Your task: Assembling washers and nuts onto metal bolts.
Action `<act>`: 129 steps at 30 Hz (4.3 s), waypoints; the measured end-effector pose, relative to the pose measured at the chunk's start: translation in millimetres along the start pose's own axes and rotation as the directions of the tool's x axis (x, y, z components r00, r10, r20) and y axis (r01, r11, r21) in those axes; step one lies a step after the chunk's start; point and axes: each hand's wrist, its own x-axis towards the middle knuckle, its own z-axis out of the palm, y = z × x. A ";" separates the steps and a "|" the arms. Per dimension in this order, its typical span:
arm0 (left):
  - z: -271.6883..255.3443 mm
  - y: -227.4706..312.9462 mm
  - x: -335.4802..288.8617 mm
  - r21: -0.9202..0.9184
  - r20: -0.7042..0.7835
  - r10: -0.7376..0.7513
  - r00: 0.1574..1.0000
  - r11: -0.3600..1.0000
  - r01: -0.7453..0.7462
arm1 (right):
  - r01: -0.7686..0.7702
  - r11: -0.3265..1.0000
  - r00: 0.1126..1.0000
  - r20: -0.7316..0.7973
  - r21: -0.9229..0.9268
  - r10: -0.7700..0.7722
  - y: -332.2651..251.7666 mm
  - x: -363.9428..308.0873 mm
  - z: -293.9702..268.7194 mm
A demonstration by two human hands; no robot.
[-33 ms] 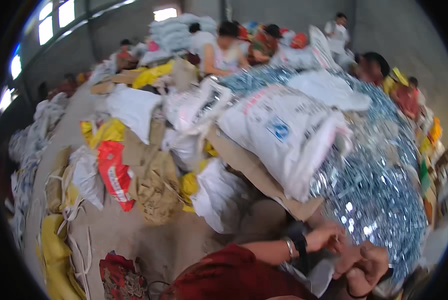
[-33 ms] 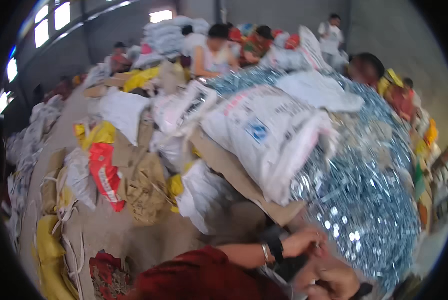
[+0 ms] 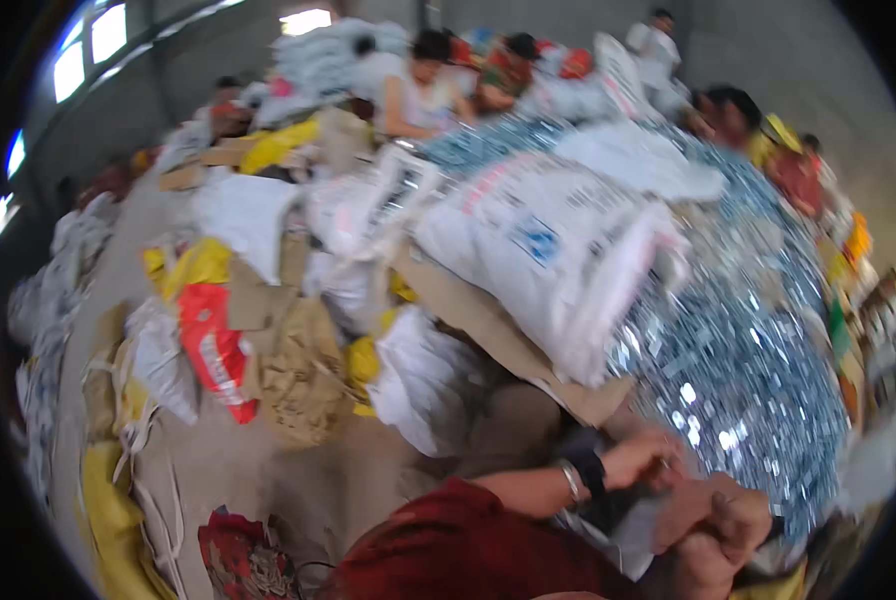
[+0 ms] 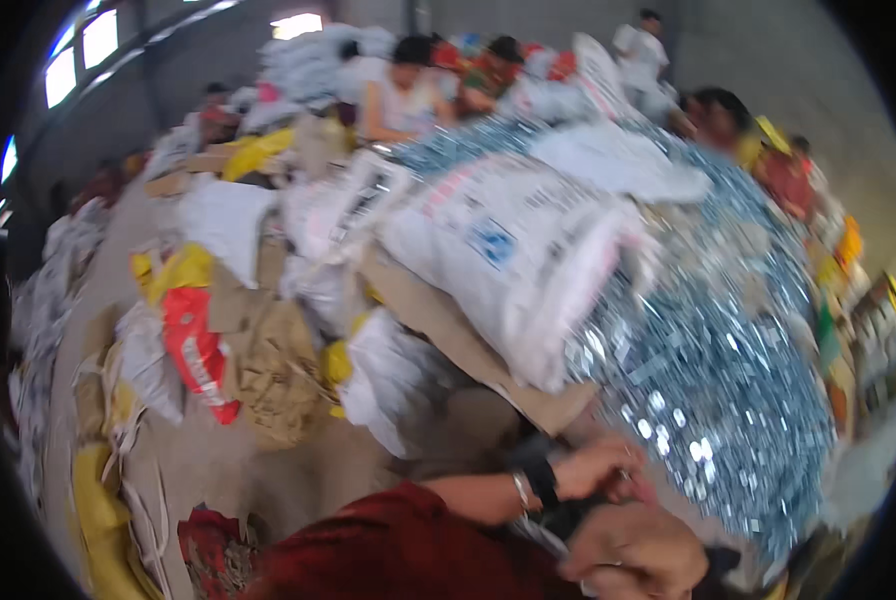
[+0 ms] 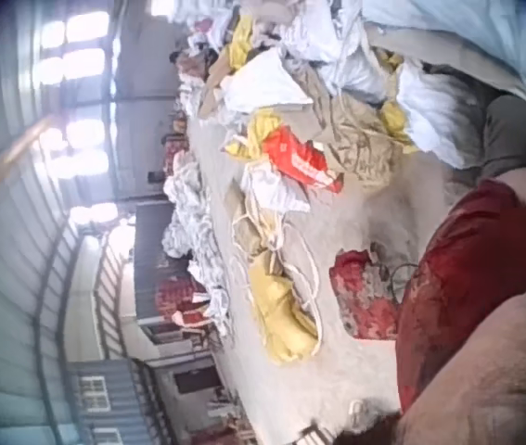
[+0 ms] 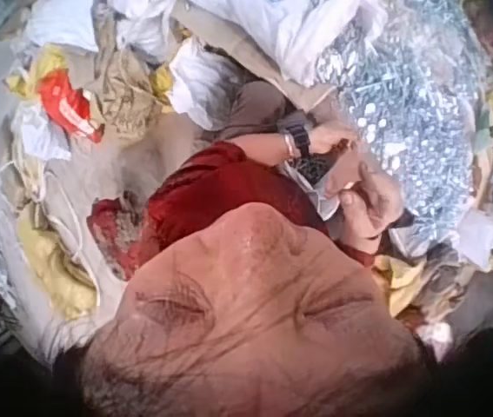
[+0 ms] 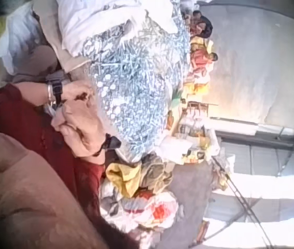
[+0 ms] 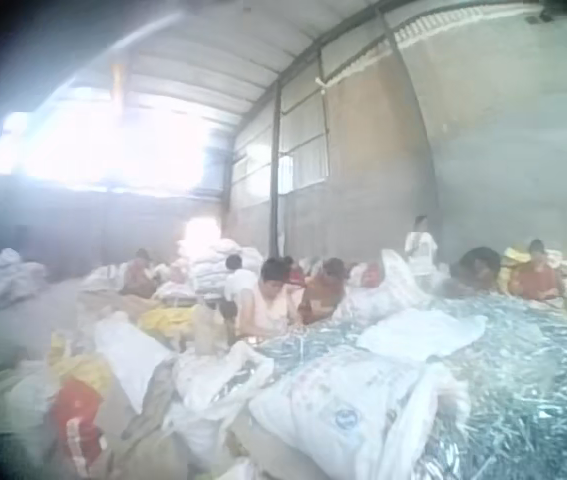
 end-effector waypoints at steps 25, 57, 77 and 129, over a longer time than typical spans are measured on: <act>-31.0 35.5 13.3 -0.185 -0.150 0.123 0.981 0.971 -0.150 | -0.592 0.731 0.764 -0.523 -0.338 0.378 92.0 -3.4 -114.9; -17.8 39.5 6.1 -0.190 -0.087 0.213 0.973 0.955 -0.226 | -0.566 0.264 0.817 -0.488 -0.781 0.308 122.9 -102.4 -93.2; -20.7 3.4 0.9 -0.115 0.038 0.058 0.998 0.992 -0.053 | -0.442 0.896 0.526 -0.819 -0.033 0.229 66.5 -127.8 -78.2; -36.2 24.7 10.5 0.970 0.038 0.177 0.983 0.229 -0.079 | -0.675 0.189 0.709 -0.555 -0.714 0.434 165.0 -143.3 -125.9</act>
